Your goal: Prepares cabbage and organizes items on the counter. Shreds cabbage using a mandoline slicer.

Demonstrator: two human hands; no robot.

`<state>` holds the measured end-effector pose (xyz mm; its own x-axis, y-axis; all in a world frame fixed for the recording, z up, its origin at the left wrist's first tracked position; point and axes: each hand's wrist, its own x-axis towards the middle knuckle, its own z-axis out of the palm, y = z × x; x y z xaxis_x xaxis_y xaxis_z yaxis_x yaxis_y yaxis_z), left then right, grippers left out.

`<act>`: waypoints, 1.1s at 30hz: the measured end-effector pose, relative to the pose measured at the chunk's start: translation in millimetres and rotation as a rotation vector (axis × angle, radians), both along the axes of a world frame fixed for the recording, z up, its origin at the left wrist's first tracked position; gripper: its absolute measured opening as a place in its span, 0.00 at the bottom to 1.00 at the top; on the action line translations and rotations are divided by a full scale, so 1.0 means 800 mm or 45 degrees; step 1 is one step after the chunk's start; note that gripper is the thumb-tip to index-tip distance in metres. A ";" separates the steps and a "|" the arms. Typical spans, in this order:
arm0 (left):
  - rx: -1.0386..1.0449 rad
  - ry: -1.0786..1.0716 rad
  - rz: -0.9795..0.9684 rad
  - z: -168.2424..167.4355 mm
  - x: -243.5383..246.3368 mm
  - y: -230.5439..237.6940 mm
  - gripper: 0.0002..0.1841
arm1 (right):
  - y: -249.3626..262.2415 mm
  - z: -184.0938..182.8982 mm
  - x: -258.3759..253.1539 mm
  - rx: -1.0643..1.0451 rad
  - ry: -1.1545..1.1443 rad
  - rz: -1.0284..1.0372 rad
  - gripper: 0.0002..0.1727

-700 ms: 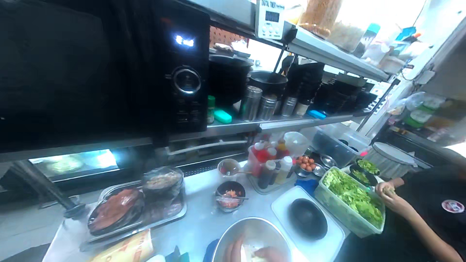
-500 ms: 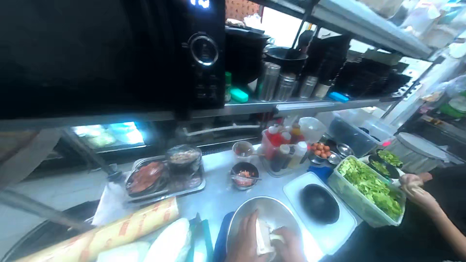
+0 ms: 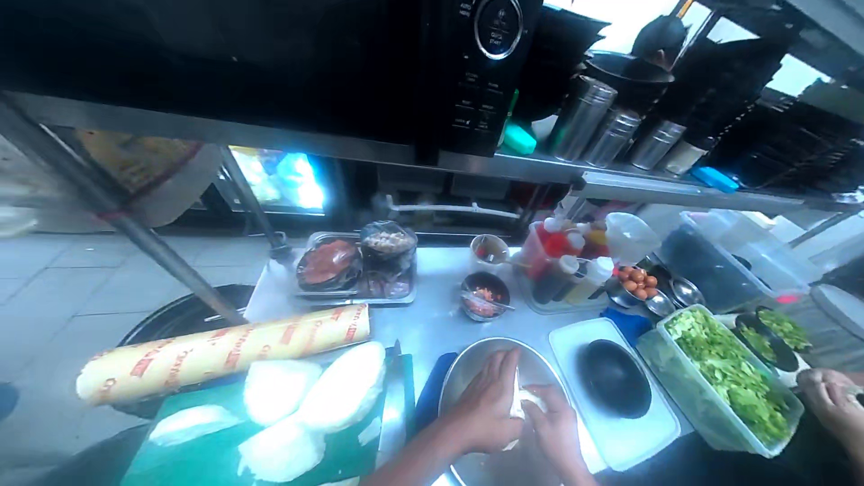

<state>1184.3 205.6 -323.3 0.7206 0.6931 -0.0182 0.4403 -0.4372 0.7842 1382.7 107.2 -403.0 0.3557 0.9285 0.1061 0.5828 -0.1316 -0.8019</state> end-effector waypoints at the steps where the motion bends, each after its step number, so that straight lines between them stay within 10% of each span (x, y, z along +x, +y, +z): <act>1: -0.004 0.013 -0.012 0.002 0.002 0.002 0.64 | -0.004 -0.022 0.011 -0.122 -0.041 -0.043 0.12; 8: -0.009 0.020 -0.043 0.004 0.008 0.016 0.66 | 0.004 0.025 -0.010 0.107 0.066 -0.012 0.12; 13: 0.017 0.022 -0.081 0.006 0.011 0.015 0.65 | -0.009 -0.037 0.019 -0.275 -0.017 -0.121 0.13; 18: -0.010 0.019 -0.067 0.009 0.010 0.018 0.65 | 0.012 0.031 -0.009 0.113 0.129 -0.031 0.12; 23: 0.027 0.001 -0.078 0.004 0.006 0.012 0.65 | -0.007 -0.029 0.011 -0.214 -0.010 -0.120 0.12; 27: 0.001 -0.002 -0.051 -0.003 0.000 0.007 0.65 | 0.002 0.026 -0.015 0.048 0.065 -0.031 0.11; 33: 0.028 -0.045 -0.021 -0.019 -0.009 -0.002 0.65 | -0.032 -0.042 0.016 -0.318 -0.045 -0.098 0.15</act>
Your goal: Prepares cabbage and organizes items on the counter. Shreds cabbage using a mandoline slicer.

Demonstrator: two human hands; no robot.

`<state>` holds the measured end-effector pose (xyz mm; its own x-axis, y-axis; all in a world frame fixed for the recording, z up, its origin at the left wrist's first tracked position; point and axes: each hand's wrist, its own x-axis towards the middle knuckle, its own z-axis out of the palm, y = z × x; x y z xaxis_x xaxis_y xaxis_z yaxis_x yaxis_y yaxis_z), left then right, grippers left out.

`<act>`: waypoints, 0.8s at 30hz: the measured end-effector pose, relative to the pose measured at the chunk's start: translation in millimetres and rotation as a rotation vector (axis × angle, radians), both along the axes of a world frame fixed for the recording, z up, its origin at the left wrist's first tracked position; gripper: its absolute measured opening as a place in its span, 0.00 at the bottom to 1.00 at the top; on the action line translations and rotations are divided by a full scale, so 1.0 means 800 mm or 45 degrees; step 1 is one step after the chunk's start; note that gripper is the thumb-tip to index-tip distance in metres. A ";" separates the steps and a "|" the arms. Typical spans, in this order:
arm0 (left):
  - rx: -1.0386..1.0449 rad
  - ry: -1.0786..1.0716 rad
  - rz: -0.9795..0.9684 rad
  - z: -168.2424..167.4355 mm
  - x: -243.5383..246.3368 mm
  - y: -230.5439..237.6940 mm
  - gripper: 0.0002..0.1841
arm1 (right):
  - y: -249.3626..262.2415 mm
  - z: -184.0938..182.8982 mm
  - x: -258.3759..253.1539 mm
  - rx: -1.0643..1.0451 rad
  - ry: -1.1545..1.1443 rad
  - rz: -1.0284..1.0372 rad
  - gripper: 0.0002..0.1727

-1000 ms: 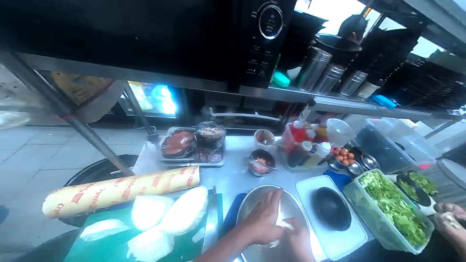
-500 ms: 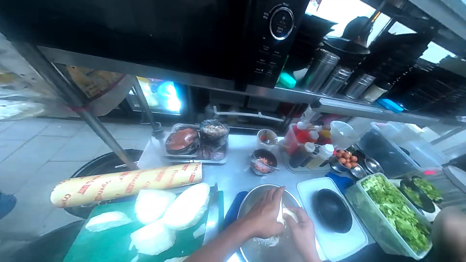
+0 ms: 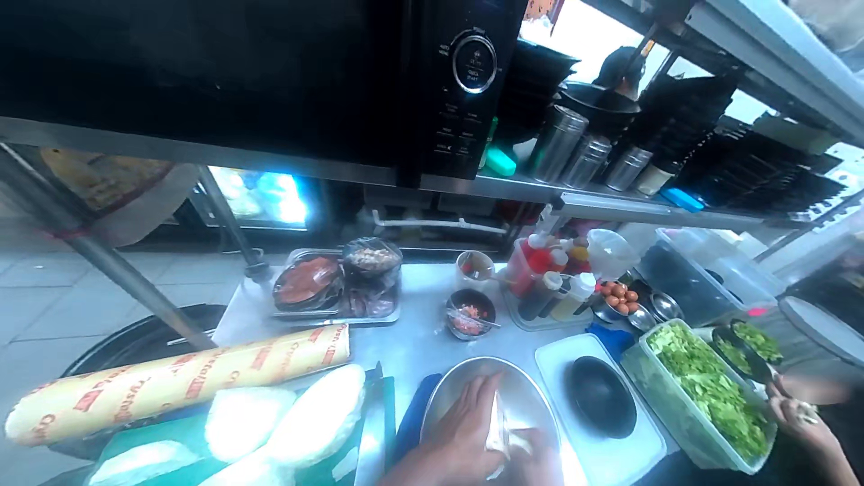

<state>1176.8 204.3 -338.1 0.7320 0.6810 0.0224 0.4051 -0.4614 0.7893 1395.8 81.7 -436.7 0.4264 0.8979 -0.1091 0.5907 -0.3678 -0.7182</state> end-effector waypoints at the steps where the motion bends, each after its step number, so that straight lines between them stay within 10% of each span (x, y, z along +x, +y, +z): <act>1: 0.003 -0.015 0.019 -0.003 -0.003 0.001 0.66 | 0.001 0.003 0.000 0.050 0.030 -0.010 0.15; 24: 0.022 -0.029 0.070 -0.008 -0.001 -0.012 0.64 | 0.010 0.052 -0.041 0.534 -0.220 0.055 0.13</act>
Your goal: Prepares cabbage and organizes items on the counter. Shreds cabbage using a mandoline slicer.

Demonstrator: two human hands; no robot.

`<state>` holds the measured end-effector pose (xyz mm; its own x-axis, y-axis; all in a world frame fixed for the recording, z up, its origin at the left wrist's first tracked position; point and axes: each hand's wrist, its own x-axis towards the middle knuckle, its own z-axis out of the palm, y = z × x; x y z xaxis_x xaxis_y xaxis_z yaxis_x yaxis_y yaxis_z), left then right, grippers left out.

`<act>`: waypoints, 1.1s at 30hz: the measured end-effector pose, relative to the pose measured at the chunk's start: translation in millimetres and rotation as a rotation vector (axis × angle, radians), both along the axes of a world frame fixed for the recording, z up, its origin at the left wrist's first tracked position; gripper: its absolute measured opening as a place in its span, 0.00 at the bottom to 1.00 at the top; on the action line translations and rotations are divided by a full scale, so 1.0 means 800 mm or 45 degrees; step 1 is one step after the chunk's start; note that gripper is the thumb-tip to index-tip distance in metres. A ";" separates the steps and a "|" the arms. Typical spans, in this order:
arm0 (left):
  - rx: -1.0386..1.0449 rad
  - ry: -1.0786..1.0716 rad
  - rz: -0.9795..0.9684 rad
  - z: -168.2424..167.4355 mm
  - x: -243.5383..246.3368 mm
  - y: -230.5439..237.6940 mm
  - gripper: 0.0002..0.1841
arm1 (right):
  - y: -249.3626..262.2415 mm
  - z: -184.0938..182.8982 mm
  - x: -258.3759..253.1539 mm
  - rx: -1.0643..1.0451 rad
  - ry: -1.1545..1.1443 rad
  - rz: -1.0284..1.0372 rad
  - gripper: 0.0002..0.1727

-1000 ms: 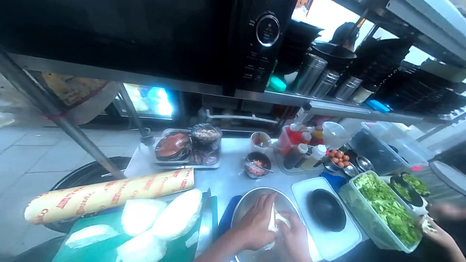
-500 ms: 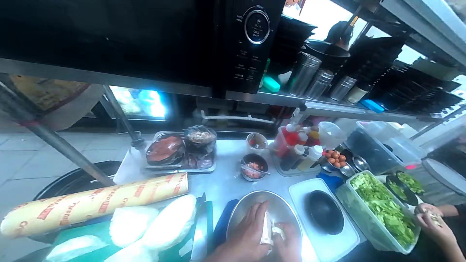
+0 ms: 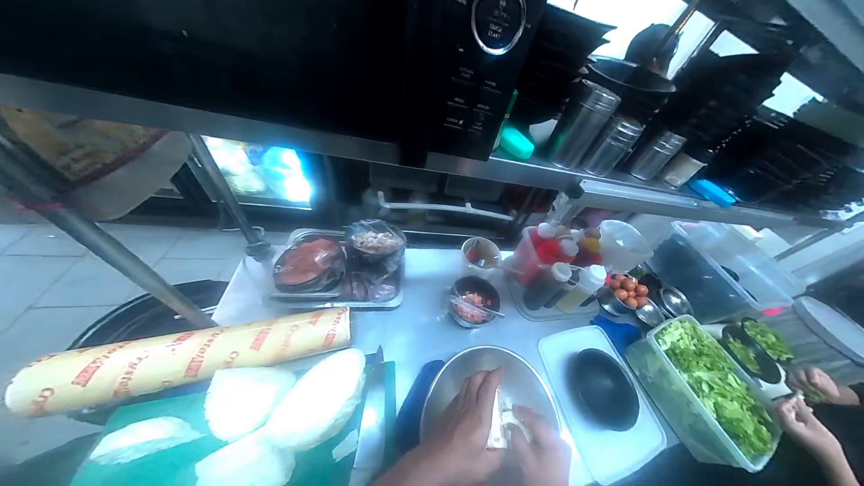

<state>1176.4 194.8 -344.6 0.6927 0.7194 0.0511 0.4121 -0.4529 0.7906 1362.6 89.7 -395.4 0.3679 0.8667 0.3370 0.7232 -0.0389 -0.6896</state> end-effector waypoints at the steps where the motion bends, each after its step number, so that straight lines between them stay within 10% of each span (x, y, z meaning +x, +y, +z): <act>1: 0.001 0.006 -0.004 0.000 0.000 0.000 0.64 | 0.001 -0.008 0.002 -0.024 -0.017 -0.027 0.13; 14: -0.041 0.016 0.003 0.008 -0.006 -0.004 0.64 | -0.009 -0.034 0.020 -0.345 -0.011 -0.102 0.13; 19: 0.007 -0.013 0.016 0.000 -0.004 -0.003 0.64 | 0.005 0.002 -0.003 -0.003 0.067 0.038 0.13; 23: -0.017 0.014 0.003 0.007 -0.005 -0.003 0.64 | -0.004 -0.030 0.020 -0.369 0.045 -0.100 0.13; 28: -0.028 -0.001 0.047 0.014 -0.006 -0.005 0.62 | 0.004 0.016 -0.003 -0.053 0.125 0.115 0.12; 33: -0.005 0.020 0.042 0.014 -0.004 -0.008 0.62 | -0.005 -0.032 0.030 -0.430 0.066 0.000 0.15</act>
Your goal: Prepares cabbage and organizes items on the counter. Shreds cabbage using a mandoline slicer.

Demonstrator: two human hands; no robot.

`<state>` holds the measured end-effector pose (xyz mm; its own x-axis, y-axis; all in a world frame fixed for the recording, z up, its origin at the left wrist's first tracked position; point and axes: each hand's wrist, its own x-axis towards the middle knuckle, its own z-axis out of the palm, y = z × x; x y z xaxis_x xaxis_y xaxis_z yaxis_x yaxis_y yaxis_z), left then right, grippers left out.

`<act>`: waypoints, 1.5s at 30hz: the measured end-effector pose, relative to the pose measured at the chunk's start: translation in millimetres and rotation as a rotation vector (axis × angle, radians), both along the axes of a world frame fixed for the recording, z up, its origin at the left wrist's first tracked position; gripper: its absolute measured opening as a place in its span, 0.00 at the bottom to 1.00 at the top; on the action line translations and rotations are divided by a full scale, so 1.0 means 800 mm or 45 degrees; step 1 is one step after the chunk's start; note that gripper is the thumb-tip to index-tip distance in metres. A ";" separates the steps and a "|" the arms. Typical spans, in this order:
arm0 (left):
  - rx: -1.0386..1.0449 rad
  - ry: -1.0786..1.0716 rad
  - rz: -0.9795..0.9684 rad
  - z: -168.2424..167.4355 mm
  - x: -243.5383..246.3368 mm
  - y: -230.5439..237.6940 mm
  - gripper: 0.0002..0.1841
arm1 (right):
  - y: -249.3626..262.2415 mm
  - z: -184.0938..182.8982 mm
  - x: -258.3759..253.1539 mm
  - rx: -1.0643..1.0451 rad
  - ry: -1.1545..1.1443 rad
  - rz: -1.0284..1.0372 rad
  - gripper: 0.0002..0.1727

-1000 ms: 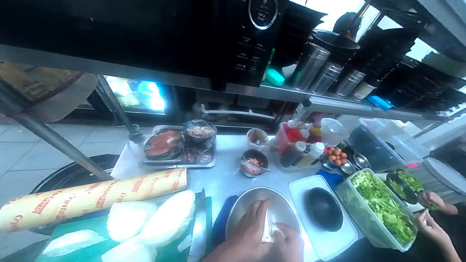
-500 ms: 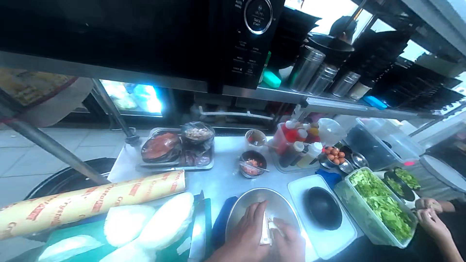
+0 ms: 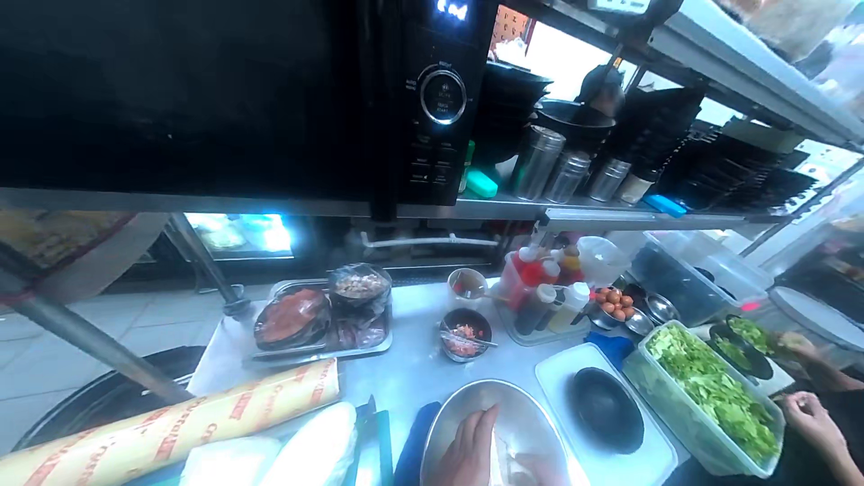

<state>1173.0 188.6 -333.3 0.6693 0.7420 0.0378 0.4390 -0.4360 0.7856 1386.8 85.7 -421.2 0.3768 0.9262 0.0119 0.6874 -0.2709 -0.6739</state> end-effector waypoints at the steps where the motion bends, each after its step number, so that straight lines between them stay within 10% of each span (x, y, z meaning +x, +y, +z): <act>1: 0.000 -0.006 0.011 0.000 0.000 -0.002 0.62 | 0.001 0.015 -0.008 0.080 0.031 0.021 0.14; 4: -0.005 -0.025 0.024 -0.002 0.003 -0.003 0.62 | 0.009 0.043 -0.028 0.369 0.102 0.087 0.12; 9: -0.010 -0.031 0.005 0.007 0.003 0.001 0.62 | 0.005 0.001 0.004 0.022 -0.005 0.031 0.15; 13: -0.015 -0.013 0.021 0.004 0.004 -0.003 0.62 | 0.007 0.047 -0.030 0.332 0.044 0.101 0.12; 45: -0.003 -0.001 0.027 0.002 0.003 -0.004 0.62 | 0.003 0.004 -0.009 0.141 0.026 0.115 0.14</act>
